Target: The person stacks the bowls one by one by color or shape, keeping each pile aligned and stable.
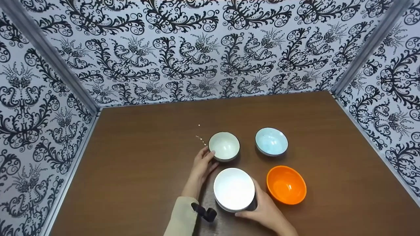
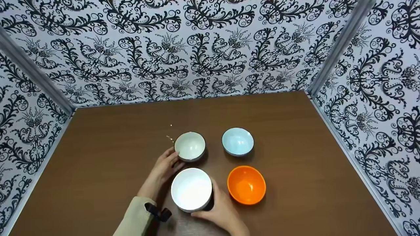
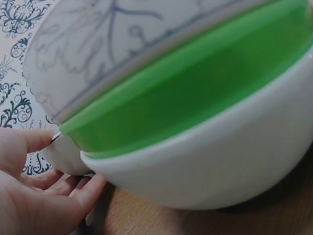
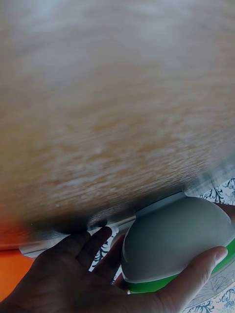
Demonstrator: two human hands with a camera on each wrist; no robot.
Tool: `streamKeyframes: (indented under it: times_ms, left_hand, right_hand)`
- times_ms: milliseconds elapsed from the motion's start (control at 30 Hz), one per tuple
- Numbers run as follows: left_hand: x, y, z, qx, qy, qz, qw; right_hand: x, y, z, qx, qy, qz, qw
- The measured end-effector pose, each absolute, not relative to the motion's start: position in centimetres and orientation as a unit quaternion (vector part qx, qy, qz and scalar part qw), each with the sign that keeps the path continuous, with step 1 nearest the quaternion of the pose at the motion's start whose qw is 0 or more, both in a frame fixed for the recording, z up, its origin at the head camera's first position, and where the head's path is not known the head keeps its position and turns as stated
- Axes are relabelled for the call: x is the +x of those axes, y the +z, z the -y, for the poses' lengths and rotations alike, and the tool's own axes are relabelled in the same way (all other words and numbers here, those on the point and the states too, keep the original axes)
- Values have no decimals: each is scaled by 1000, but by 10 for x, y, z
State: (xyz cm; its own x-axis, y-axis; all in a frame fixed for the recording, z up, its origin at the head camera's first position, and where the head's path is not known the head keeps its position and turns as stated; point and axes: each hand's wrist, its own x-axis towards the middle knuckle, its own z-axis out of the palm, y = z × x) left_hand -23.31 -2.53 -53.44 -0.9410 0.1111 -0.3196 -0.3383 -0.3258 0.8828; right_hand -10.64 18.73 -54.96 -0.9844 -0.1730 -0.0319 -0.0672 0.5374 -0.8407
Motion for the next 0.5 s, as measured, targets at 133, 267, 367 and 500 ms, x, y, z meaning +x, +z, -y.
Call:
streamKeyframes:
  times_ms: [133, 267, 367, 500]
  left_hand:
    - [-234, -534, 25, -99, 813, -557, 140]
    - [-234, -534, 25, -100, 815, -554, 138]
    - [-234, -534, 25, -100, 815, -555, 136]
    - [-234, -536, 26, -96, 817, -553, 133]
  right_hand:
    - [-106, -550, -188, -70, -475, -875, 54]
    - [-106, -551, -188, -73, -471, -878, 50]
    - [-106, -551, -188, -73, -468, -879, 49]
    - [-107, -551, -187, -69, -469, -878, 56]
